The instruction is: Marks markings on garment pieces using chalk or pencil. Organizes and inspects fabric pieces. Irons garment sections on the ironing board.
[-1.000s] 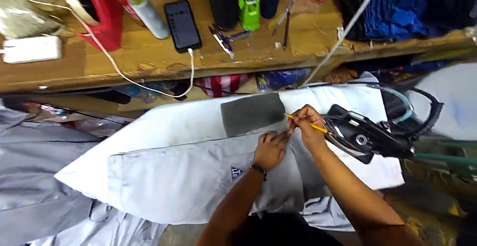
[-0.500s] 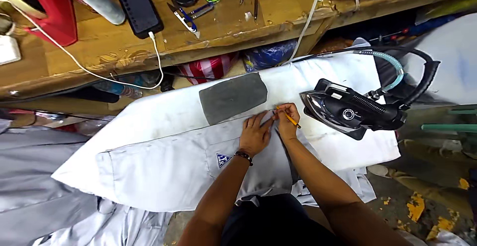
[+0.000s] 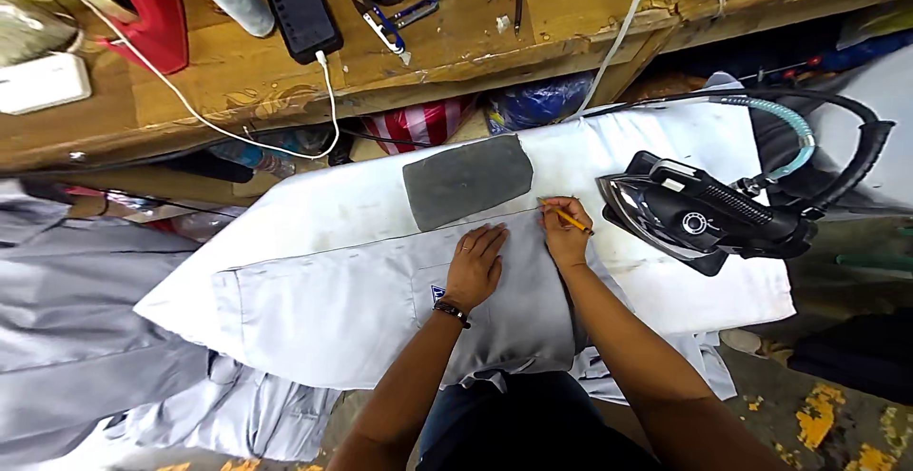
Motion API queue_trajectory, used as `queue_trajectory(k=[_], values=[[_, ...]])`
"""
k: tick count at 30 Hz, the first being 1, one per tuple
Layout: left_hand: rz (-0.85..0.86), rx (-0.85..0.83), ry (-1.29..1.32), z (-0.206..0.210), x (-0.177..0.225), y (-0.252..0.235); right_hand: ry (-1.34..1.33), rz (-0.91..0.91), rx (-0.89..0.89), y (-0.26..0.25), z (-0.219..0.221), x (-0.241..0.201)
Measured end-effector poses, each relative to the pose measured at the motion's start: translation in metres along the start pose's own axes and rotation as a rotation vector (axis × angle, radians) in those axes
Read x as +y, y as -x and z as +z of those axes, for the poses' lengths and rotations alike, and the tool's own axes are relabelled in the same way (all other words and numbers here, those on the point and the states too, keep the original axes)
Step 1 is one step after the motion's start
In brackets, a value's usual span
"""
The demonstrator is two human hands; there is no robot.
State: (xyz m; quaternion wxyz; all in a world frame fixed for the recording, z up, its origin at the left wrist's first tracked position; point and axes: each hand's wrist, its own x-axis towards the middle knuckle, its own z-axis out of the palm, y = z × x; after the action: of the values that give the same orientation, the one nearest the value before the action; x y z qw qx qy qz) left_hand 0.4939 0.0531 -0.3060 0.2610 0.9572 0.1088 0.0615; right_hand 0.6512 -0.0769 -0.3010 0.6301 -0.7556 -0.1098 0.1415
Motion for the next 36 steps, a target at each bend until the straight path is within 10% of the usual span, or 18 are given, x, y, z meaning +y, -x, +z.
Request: queue_trajectory(k=[13, 36], values=[[-0.015, 0.112, 0.048, 0.006, -0.002, 0.003, 0.017, -0.138, -0.306, 0.015, 0.033, -0.032], [-0.01, 0.173, 0.122, 0.0, -0.014, 0.003, 0.383, -0.336, -0.291, 0.008, 0.044, -0.001]])
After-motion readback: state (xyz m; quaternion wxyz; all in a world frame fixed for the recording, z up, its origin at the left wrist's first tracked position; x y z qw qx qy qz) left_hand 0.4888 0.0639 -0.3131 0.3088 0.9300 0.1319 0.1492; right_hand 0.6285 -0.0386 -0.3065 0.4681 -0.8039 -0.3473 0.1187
